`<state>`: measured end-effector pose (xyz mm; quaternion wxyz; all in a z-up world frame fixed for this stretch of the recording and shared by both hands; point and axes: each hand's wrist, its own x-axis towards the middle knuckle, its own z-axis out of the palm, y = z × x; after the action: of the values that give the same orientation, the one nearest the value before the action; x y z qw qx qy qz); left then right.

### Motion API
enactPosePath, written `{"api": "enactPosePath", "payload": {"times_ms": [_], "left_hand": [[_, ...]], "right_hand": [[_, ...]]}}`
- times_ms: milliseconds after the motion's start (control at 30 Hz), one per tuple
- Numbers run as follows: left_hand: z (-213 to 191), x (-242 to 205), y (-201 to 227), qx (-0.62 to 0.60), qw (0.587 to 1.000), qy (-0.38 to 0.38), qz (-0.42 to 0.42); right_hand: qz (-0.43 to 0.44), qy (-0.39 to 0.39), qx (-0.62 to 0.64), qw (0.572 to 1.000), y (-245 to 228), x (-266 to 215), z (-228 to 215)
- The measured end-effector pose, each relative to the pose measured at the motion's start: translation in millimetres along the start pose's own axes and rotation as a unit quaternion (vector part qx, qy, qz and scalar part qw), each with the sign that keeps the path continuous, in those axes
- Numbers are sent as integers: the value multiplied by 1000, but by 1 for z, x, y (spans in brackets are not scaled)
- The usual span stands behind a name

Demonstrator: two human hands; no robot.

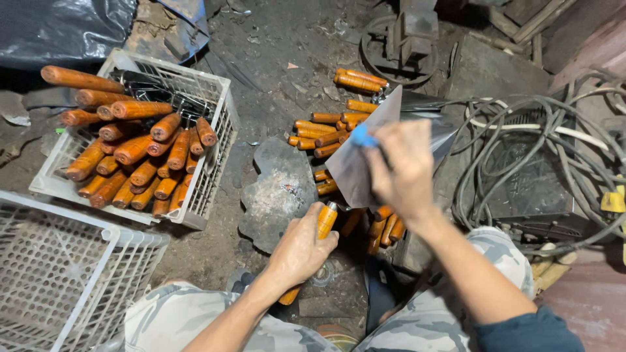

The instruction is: The person sits on the floor and sharpens the blade of a trowel using a blue sharpening stone. They repeatedly rub the stone along the blade edge, then place the trowel into a crate and pick up another one to repeat the process.

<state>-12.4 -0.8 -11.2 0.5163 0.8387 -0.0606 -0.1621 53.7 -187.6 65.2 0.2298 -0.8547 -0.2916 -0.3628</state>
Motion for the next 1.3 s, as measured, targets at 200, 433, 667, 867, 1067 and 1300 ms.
{"api": "enactPosePath", "payload": {"times_ms": [200, 433, 667, 867, 1067, 1300], "left_hand": [[3, -2, -4, 5, 1000, 6, -22], [-5, -9, -5, 44, 999, -21, -8], [-9, -6, -7, -104, 991, -64, -50], [-12, 8, -14, -221, 970, -33, -98], [-10, 10, -15, -252, 963, -40, -86], [-9, 3, -13, -61, 997, -22, -33]], "right_hand": [[-38, -41, 73, 996, -20, -33, 8], [59, 45, -64, 995, 54, -5, -1], [66, 1, 11, 998, 69, -12, -5], [0, -88, 83, 993, 10, -38, -7], [-16, -85, 111, 990, -7, -38, -21], [14, -57, 43, 997, 32, -34, -16]]}}
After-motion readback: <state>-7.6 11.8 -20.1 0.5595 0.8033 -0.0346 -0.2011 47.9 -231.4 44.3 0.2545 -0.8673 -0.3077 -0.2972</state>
